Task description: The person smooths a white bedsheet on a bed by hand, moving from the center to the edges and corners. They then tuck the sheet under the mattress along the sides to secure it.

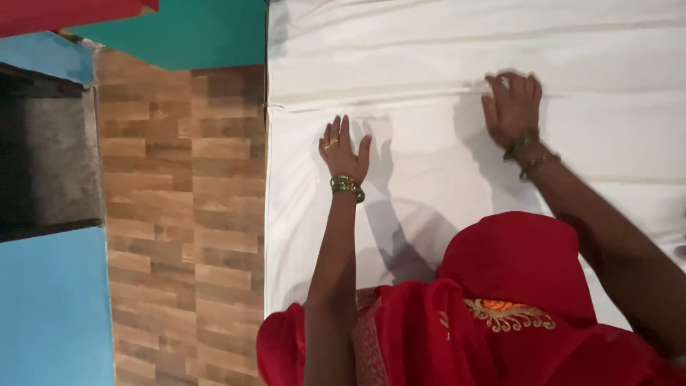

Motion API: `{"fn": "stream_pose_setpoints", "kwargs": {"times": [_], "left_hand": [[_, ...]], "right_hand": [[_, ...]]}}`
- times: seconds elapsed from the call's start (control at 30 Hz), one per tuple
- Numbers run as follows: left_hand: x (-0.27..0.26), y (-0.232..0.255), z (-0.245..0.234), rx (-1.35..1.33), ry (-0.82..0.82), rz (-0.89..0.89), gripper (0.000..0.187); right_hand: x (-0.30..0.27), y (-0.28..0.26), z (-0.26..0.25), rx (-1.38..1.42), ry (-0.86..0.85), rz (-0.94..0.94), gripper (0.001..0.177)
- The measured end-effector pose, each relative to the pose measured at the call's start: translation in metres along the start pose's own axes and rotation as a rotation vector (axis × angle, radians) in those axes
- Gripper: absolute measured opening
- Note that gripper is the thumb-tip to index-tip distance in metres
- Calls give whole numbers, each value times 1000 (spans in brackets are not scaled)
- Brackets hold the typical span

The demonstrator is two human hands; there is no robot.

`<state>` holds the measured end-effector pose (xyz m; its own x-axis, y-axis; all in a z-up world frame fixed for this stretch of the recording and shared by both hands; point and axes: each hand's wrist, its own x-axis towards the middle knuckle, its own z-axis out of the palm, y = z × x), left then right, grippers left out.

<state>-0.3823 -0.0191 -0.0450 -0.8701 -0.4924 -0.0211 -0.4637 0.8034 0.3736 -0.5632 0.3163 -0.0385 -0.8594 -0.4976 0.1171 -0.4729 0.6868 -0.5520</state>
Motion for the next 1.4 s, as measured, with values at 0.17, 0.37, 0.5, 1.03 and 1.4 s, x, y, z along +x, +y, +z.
{"fn": "stream_pose_setpoints", "kwargs": {"times": [0.17,0.37,0.5,1.03,1.4], "left_hand": [[63,20,13,129,-51,66,75],[168,43,-7,256,-302,-84,78],[188,51,-15,291,-286,-28,81],[178,8,-13,345,-186,-119,84],[193,-14,-18,348,-174,-302,87]], "right_hand": [[105,5,18,-149,-58,-141,55],[153,-10,31,-259,-45,-52,69],[163,-10,31,-300,-140,54,71],[164,-17,28,-223,-126,80,73],[172,-56,27,-139,36,-104,63]]}}
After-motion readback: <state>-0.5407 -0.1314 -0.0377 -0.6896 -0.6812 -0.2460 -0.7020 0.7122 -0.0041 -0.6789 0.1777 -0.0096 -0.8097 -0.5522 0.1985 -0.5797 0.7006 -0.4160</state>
